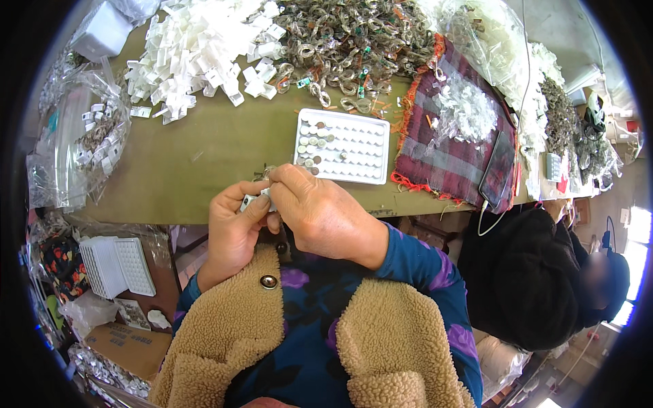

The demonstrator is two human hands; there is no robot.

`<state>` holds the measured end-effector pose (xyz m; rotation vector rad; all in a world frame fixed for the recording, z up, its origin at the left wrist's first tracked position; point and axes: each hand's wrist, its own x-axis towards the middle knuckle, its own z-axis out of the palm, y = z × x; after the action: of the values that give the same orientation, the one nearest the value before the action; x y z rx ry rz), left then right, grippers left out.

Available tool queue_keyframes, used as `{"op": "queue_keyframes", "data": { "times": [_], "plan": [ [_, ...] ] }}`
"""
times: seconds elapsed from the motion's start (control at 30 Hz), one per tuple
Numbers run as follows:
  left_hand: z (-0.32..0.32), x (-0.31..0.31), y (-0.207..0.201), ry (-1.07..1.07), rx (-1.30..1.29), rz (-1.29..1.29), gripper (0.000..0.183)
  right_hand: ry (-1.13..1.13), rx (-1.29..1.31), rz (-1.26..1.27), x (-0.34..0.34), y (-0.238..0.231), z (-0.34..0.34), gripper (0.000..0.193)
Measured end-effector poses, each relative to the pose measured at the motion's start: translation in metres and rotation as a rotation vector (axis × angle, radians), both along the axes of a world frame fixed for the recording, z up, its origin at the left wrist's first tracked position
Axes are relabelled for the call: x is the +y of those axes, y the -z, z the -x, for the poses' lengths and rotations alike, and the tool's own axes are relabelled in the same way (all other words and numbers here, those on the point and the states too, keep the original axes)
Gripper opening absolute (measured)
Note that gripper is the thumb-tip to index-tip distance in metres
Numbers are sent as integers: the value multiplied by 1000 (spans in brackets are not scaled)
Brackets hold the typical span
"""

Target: The person repeatedly picks small white plastic housings and green circuit boards from piles on a table, inserts the boards into the housings, and places the assembled units into a white tray. The person works one at a time, handling each component with both hands.

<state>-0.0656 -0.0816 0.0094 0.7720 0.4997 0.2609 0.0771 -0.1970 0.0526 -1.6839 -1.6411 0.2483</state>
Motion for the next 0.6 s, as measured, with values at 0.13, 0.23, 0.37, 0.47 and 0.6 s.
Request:
{"op": "queue_keyframes", "data": {
  "times": [0.13, 0.23, 0.37, 0.47, 0.6],
  "plan": [
    [0, 5, 1, 49, -45, 167, 19, 14, 166, 23, 1, 2, -2, 22],
    [1, 3, 0, 55, 1, 60, 19, 6, 123, 18, 0, 3, -3, 23],
    [1, 1, 1, 38, 7, 5, 22, 14, 101, 33, -1, 5, -2, 21],
    [0, 4, 2, 24, -12, 121, 22, 8, 144, -6, 1, 7, -1, 22],
    [0, 5, 3, 9, -49, 136, 23, 27, 130, -54, 2, 10, 1, 21]
  ]
}}
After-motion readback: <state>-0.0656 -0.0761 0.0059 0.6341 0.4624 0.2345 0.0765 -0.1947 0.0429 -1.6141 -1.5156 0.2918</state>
